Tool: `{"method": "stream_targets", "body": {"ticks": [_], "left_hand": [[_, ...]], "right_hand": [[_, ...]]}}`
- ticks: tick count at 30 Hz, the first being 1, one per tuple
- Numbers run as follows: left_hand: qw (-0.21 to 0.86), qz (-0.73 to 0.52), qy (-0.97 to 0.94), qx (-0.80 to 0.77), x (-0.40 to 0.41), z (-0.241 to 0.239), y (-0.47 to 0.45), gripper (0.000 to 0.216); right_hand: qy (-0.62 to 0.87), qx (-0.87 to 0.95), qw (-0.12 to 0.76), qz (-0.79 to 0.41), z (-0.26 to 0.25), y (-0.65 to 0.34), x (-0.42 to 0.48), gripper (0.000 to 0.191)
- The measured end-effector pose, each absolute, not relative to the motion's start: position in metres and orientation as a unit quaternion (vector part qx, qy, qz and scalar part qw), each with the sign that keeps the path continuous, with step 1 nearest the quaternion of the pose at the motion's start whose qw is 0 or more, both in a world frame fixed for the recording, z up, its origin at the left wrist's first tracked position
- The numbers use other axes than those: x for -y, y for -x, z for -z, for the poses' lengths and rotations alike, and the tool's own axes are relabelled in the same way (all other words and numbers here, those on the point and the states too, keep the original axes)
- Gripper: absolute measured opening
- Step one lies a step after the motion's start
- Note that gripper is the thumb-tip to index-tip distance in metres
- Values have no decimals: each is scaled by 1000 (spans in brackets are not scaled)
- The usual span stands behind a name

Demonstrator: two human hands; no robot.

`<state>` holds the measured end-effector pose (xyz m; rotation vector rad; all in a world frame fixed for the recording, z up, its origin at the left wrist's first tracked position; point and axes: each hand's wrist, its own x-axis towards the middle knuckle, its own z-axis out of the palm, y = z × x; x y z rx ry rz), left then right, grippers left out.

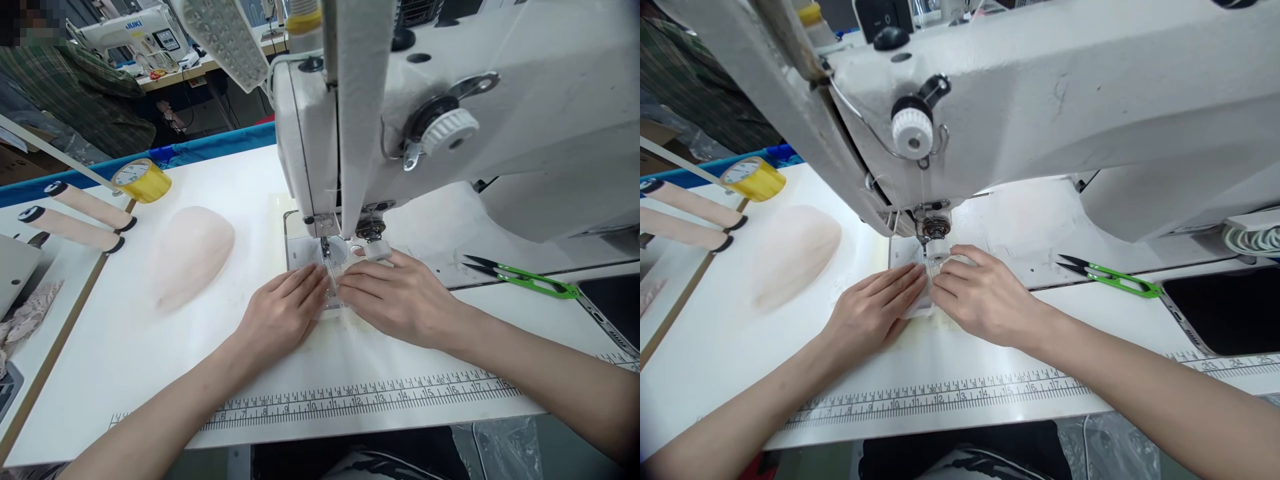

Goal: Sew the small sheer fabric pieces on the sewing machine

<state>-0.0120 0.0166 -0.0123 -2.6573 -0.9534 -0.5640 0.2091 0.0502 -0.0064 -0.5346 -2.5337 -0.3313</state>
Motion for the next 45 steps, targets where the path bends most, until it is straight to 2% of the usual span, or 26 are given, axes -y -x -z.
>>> {"method": "stream_targets", "body": {"ticks": [11, 39, 45], "left_hand": [[145, 177, 920, 318, -14, 11, 13, 30], [156, 171, 911, 341, -22, 13, 12, 31], [155, 182, 915, 324, -16, 12, 12, 28]], "right_hand": [[162, 943, 265, 123, 5, -209, -50, 21], [187, 928, 284, 150, 9, -206, -59, 27], [191, 926, 291, 149, 12, -206, -57, 22]]}}
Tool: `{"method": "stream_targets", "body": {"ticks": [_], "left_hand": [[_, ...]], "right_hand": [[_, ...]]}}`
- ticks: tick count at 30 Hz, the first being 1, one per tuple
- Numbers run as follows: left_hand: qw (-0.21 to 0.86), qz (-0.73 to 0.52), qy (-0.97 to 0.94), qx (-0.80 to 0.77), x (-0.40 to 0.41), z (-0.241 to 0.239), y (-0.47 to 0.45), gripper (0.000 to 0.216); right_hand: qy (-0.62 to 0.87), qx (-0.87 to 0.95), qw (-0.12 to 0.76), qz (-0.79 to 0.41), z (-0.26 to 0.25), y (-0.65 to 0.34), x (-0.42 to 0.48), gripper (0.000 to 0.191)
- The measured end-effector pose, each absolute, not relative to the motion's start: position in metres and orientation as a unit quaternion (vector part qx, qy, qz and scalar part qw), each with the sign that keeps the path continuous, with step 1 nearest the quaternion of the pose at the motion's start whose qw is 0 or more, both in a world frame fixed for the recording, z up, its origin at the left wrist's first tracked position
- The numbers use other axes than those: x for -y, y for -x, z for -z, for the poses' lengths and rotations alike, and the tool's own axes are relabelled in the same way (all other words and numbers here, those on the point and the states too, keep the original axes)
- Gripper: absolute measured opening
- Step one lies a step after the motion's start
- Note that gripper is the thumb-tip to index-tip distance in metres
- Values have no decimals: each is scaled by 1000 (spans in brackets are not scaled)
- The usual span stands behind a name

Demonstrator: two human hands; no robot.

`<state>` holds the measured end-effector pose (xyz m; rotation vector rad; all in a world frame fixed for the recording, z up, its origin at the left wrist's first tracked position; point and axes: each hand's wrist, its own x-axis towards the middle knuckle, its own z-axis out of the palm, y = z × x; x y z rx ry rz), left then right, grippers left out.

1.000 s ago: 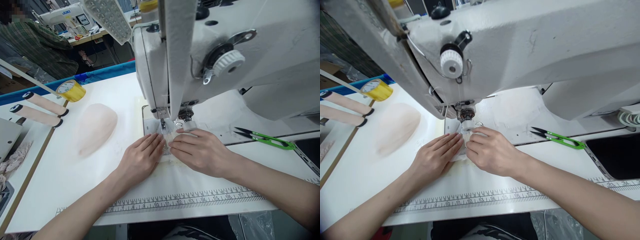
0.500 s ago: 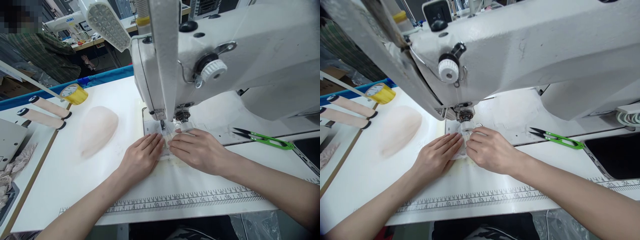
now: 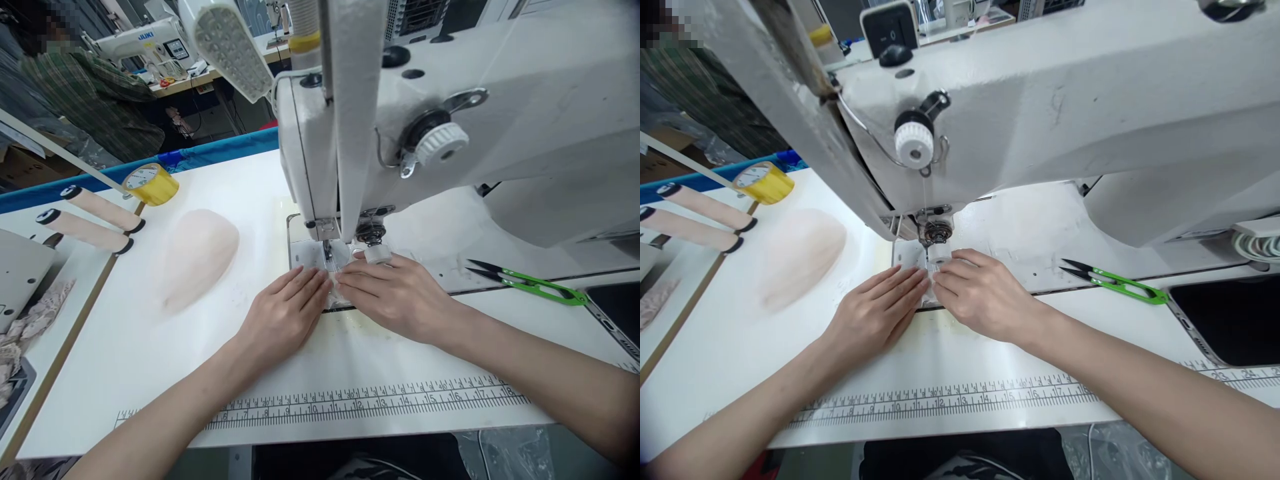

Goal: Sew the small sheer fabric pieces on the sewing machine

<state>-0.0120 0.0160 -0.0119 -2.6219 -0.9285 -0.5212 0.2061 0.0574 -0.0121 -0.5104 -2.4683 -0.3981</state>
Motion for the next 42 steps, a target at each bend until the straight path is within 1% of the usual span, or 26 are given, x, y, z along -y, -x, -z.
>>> {"method": "stream_targets", "body": {"ticks": [7, 13, 16, 25, 31, 36, 42], "left_hand": [[150, 177, 912, 337, -23, 15, 13, 29], [151, 182, 903, 359, -25, 16, 12, 30], [146, 180, 906, 353, -18, 13, 10, 33], [162, 167, 906, 355, -16, 12, 12, 32], [154, 174, 899, 371, -23, 16, 13, 34], [144, 180, 889, 397, -30, 17, 13, 36], [111, 155, 885, 425, -37, 18, 16, 44]], "right_hand": [[207, 927, 277, 146, 14, -206, -58, 19], [220, 921, 280, 159, 17, -204, -61, 19], [225, 921, 281, 152, 19, -204, -59, 18], [260, 910, 294, 131, 18, -203, -57, 19], [260, 915, 261, 165, 18, -202, -60, 28], [269, 913, 246, 181, 19, -203, -63, 28], [287, 918, 200, 190, 16, -204, -64, 32]]}}
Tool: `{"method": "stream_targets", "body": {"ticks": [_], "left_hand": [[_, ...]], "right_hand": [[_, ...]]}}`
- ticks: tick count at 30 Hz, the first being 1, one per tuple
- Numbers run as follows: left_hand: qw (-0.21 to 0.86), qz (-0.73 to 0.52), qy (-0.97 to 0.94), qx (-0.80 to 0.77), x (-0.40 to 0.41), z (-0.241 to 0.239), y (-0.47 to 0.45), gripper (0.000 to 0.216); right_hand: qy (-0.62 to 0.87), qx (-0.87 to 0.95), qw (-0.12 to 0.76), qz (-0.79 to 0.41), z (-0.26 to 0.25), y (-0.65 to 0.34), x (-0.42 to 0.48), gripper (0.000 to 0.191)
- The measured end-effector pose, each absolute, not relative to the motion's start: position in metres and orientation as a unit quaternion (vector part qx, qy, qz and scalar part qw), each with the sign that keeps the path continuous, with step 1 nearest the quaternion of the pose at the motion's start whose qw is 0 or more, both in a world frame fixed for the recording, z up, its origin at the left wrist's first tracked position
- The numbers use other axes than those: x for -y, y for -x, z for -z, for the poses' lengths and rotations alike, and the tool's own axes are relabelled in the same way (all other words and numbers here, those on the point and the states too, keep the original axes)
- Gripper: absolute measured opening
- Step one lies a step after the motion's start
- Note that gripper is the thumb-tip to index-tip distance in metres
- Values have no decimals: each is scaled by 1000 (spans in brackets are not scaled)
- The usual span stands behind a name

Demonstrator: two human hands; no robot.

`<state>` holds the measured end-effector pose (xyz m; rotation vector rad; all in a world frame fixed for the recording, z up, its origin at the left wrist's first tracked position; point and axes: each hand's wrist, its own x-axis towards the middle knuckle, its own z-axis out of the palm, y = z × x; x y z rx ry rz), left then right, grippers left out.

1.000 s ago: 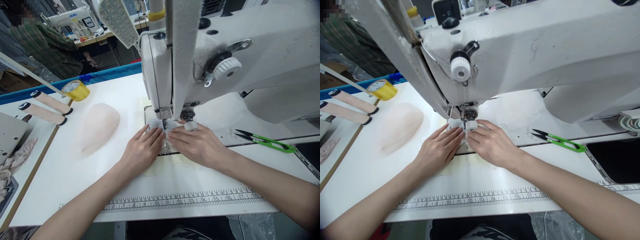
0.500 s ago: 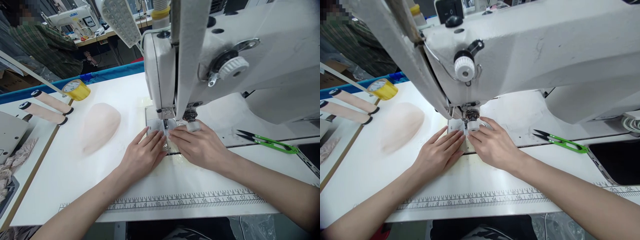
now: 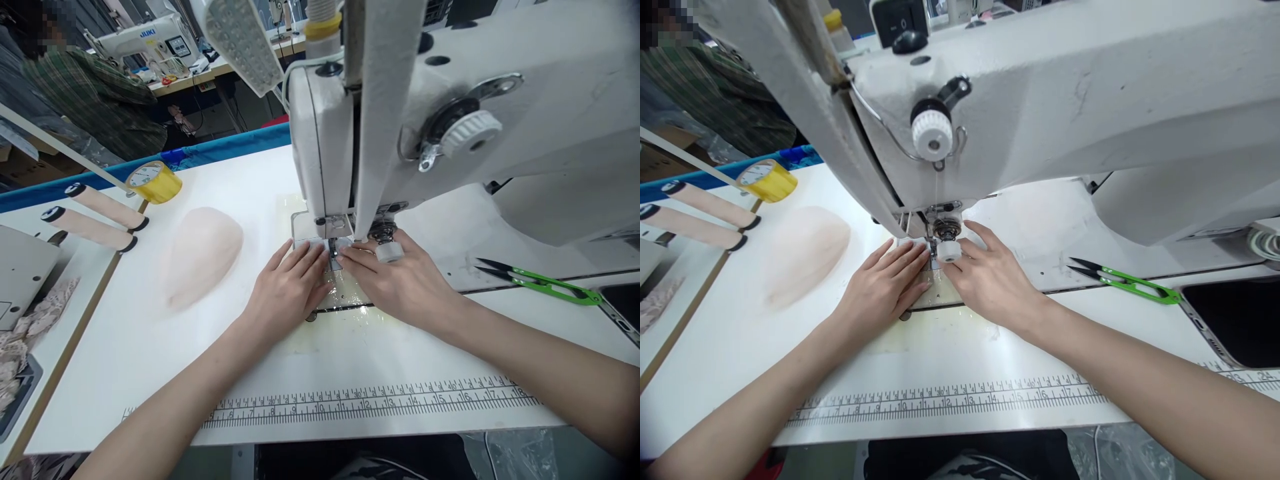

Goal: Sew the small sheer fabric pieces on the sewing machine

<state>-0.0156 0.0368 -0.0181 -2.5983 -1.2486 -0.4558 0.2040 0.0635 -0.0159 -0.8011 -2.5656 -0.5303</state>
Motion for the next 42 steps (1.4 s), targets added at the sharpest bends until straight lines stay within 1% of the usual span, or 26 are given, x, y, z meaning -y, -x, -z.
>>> {"method": "stream_targets", "body": {"ticks": [7, 11, 15, 18, 20, 23, 24, 25, 27, 28, 30, 31, 33, 35, 36, 37, 39, 41, 42], "left_hand": [[69, 126, 874, 464, -40, 19, 19, 53], [61, 114, 866, 483, -41, 19, 19, 56], [101, 130, 850, 501, -38, 19, 16, 56], [155, 146, 842, 496, -27, 14, 12, 43], [156, 160, 875, 429, -16, 9, 10, 35], [140, 215, 940, 225, -1, 1, 9, 36], [144, 240, 940, 193, 2, -1, 9, 32], [151, 259, 932, 206, 2, -3, 10, 27], [155, 259, 894, 331, -1, -3, 13, 19], [144, 236, 873, 402, -4, -3, 15, 18], [112, 173, 844, 496, -10, 1, 18, 26], [98, 151, 838, 515, -12, 2, 19, 26], [74, 144, 833, 529, -15, 6, 20, 18], [56, 169, 824, 538, -15, 8, 20, 16], [46, 185, 820, 540, -15, 8, 19, 17], [36, 202, 817, 539, -14, 8, 18, 18], [27, 229, 819, 525, -13, 6, 15, 21], [43, 253, 833, 491, -12, 5, 11, 24], [53, 263, 841, 470, -11, 4, 9, 24]], "right_hand": [[286, 923, 177, 185, 13, -206, -65, 33], [290, 918, 199, 185, 14, -207, -66, 32], [279, 916, 232, 171, 13, -207, -64, 29], [276, 916, 255, 137, 13, -203, -60, 35], [263, 925, 262, 78, 14, -199, -56, 36], [164, 954, 250, -15, 17, -194, -52, 29], [128, 959, 252, -36, 17, -194, -50, 27], [102, 960, 257, -51, 17, -194, -50, 26], [98, 955, 269, -76, 13, -197, -50, 31], [109, 953, 269, -85, 11, -200, -52, 34], [138, 951, 265, -86, 5, -206, -55, 38], [152, 950, 264, -75, 3, -208, -57, 38], [179, 946, 270, -28, 1, -212, -60, 37], [216, 930, 297, 16, 0, -213, -60, 36], [240, 918, 316, 15, 0, -212, -58, 34], [269, 904, 332, -12, -1, -210, -56, 31], [327, 873, 333, -143, -3, -205, -49, 25], [366, 822, 296, -321, -6, -199, -43, 34], [376, 790, 278, -396, -8, -196, -41, 34]]}}
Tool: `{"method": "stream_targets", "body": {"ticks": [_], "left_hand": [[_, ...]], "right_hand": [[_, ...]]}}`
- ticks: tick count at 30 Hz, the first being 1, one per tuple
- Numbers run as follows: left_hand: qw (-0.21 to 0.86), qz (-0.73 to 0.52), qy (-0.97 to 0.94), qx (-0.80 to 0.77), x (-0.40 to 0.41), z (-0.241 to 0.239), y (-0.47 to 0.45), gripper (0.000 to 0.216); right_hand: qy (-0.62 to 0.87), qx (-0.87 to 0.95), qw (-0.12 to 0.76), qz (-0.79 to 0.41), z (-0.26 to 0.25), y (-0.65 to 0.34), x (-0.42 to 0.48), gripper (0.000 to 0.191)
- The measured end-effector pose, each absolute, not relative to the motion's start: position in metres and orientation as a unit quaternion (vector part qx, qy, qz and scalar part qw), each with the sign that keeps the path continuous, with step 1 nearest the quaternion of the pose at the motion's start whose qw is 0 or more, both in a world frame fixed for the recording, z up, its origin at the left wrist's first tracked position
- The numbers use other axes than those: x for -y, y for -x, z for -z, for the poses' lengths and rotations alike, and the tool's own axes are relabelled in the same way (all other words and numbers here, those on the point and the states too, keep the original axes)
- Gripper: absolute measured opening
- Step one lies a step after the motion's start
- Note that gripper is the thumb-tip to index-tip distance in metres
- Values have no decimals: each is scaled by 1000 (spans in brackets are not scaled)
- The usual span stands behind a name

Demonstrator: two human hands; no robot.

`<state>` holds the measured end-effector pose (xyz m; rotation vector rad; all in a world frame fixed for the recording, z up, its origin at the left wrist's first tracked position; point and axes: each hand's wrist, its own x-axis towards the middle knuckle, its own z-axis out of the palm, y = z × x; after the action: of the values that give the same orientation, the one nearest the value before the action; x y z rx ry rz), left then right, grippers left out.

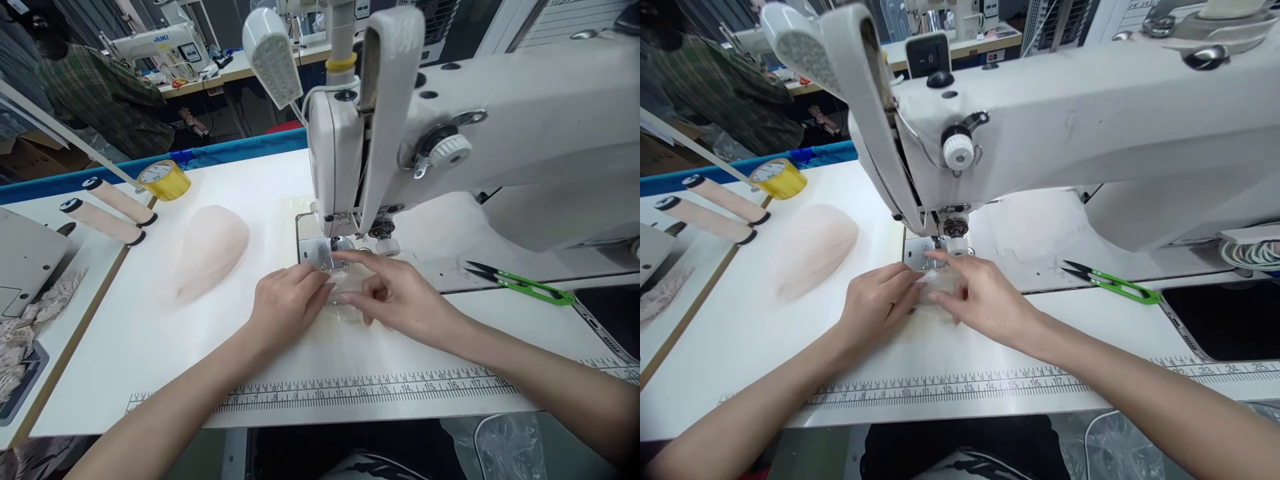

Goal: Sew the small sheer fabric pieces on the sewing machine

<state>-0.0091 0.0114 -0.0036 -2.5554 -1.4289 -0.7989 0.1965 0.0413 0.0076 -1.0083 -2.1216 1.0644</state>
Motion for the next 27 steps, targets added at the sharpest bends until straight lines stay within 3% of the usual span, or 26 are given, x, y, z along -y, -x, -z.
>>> {"method": "stream_targets", "body": {"ticks": [3, 7, 13, 20, 23, 27], "left_hand": [[83, 283, 855, 428, -10, 1, 6, 22], [32, 298, 842, 449, -9, 1, 7, 18], [-202, 357, 758, 507, -9, -2, 7, 6], [-494, 325, 618, 518, -15, -13, 11, 6], [-471, 328, 641, 509, -14, -13, 10, 5], [-331, 315, 720, 522, -9, -13, 5, 2]], "right_hand": [[383, 719, 270, -514, -9, -193, -42, 15], [394, 717, 294, -494, -6, -194, -48, 16], [393, 755, 301, -431, -5, -195, -44, 17], [365, 820, 296, -325, -4, -195, -46, 13], [356, 829, 304, -305, -3, -195, -47, 11], [346, 840, 311, -279, -1, -195, -45, 11]]}}
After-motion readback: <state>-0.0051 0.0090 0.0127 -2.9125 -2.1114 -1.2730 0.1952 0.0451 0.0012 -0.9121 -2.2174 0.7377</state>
